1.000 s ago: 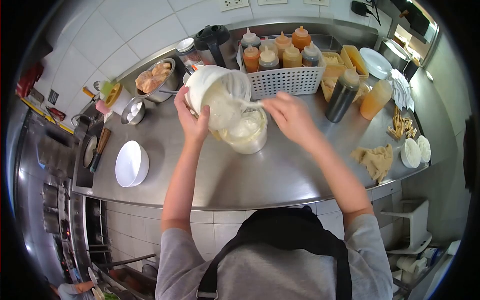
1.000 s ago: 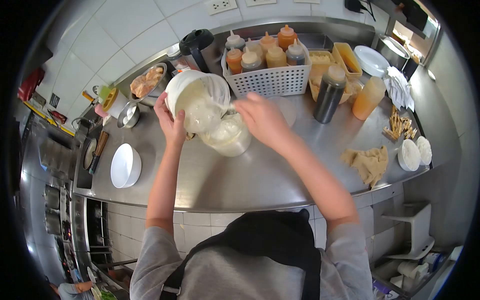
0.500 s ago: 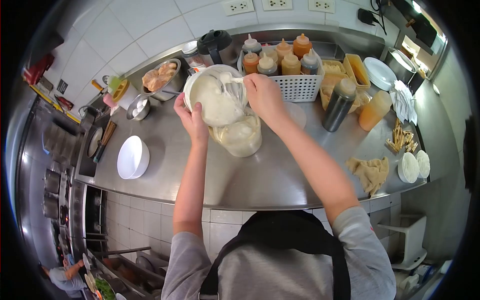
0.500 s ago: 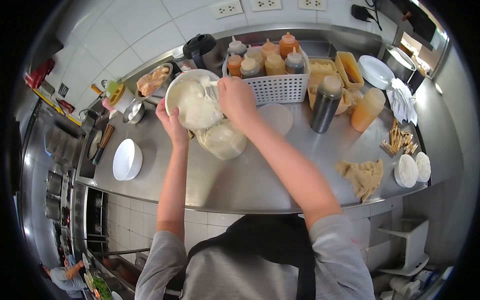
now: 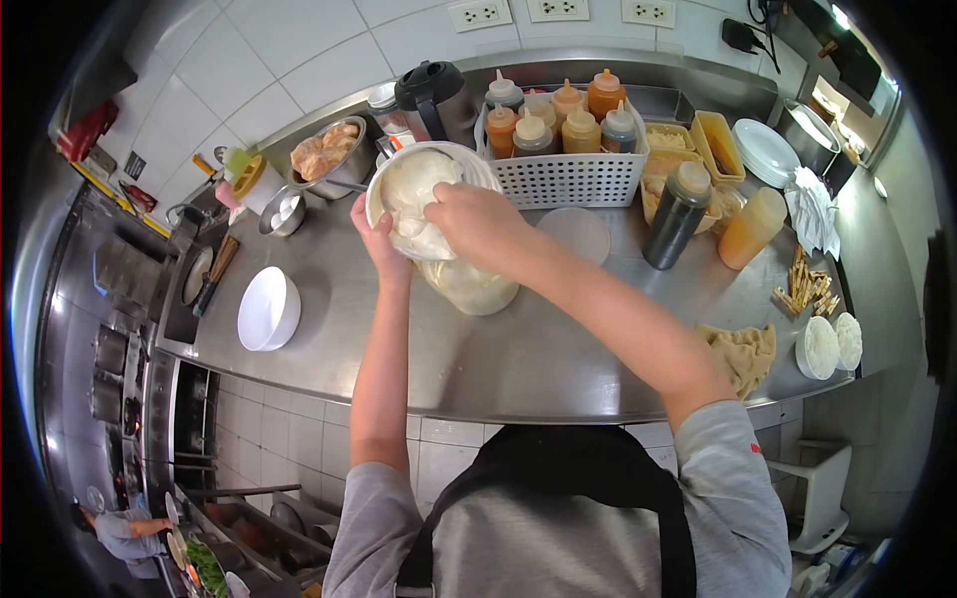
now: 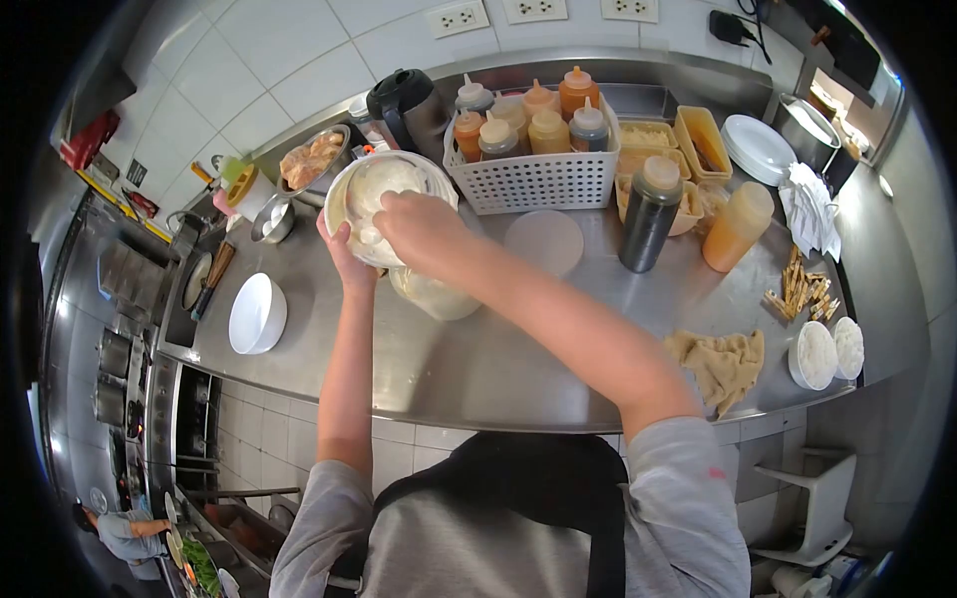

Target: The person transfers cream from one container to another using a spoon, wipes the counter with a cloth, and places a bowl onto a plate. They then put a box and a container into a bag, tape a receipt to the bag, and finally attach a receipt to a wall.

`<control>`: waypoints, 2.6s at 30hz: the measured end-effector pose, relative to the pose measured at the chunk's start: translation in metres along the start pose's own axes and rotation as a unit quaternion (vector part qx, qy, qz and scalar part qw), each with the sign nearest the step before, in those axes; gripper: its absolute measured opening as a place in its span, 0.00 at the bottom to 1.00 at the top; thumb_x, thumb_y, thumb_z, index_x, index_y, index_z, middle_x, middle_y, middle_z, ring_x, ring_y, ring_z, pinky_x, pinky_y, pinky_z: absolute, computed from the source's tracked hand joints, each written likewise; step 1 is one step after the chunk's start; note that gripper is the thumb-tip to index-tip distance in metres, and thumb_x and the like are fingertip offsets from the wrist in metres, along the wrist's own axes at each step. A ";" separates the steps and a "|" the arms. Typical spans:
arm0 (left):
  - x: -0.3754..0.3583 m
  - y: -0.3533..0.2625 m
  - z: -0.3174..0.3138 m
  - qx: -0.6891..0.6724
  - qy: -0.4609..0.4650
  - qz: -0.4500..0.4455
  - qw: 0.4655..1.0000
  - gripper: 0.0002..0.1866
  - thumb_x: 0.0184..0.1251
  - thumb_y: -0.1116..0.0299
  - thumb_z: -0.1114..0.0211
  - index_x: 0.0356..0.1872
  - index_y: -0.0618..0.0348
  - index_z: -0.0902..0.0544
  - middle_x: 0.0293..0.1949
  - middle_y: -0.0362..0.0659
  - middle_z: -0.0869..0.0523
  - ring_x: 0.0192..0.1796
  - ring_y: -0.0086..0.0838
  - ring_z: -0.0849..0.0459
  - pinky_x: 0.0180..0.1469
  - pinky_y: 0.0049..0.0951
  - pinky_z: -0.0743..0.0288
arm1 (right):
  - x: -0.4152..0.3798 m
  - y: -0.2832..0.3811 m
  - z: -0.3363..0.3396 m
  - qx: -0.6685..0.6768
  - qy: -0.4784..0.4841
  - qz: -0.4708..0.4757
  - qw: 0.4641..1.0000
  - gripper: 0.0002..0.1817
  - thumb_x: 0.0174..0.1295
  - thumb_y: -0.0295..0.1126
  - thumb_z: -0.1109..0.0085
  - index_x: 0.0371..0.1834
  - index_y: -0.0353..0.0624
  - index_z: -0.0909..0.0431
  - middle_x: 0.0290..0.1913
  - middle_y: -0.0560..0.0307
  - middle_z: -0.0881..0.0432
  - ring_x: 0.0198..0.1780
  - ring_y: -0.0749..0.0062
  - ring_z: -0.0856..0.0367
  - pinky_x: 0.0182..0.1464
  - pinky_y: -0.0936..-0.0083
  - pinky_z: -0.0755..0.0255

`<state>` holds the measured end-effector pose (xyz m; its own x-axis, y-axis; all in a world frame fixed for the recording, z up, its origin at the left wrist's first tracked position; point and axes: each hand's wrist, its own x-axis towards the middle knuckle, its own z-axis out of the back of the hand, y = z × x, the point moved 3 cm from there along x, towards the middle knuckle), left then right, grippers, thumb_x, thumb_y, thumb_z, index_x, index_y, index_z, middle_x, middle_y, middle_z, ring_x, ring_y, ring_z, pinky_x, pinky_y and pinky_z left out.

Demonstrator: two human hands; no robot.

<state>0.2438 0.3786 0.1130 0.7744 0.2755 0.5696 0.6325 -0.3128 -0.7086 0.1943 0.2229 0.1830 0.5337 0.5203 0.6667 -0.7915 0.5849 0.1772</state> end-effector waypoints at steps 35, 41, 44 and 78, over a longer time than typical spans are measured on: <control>0.014 0.002 -0.016 -0.005 -0.009 0.045 0.999 0.26 0.52 0.65 0.47 0.52 0.64 0.42 0.48 0.50 0.33 0.51 0.32 0.32 0.55 0.30 0.38 | 0.012 -0.002 -0.001 0.002 -0.102 0.063 0.993 0.03 0.46 0.24 0.51 0.25 0.39 0.28 0.27 0.54 0.30 0.32 0.63 0.26 0.33 0.71 0.28; 0.014 0.000 -0.006 0.044 0.011 0.018 0.999 0.29 0.47 0.69 0.48 0.53 0.64 0.43 0.49 0.51 0.33 0.52 0.34 0.33 0.56 0.31 0.40 | 0.019 -0.017 0.009 0.002 -0.091 -0.003 0.996 0.03 0.46 0.25 0.51 0.25 0.41 0.28 0.29 0.55 0.30 0.33 0.65 0.26 0.33 0.71 0.29; 0.014 0.000 0.000 0.092 0.032 -0.020 0.995 0.30 0.47 0.66 0.46 0.53 0.65 0.44 0.49 0.51 0.33 0.52 0.34 0.33 0.56 0.31 0.41 | 0.019 -0.024 -0.009 0.032 -0.121 -0.029 0.992 0.04 0.47 0.26 0.51 0.26 0.41 0.28 0.29 0.55 0.30 0.34 0.64 0.27 0.32 0.70 0.30; 0.014 -0.019 -0.005 0.159 0.069 -0.106 0.979 0.38 0.47 0.54 0.38 0.54 0.67 0.45 0.51 0.49 0.37 0.56 0.34 0.37 0.59 0.33 0.45 | -0.014 -0.011 -0.021 0.016 -0.099 0.032 0.994 0.04 0.46 0.25 0.51 0.27 0.41 0.29 0.24 0.57 0.33 0.28 0.65 0.27 0.28 0.72 0.32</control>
<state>0.2426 0.3838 0.1367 0.6356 0.1715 0.7528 0.7585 0.0431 -0.6502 0.2017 0.2221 0.1564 0.4152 0.4210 0.8065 -0.8329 0.5324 0.1510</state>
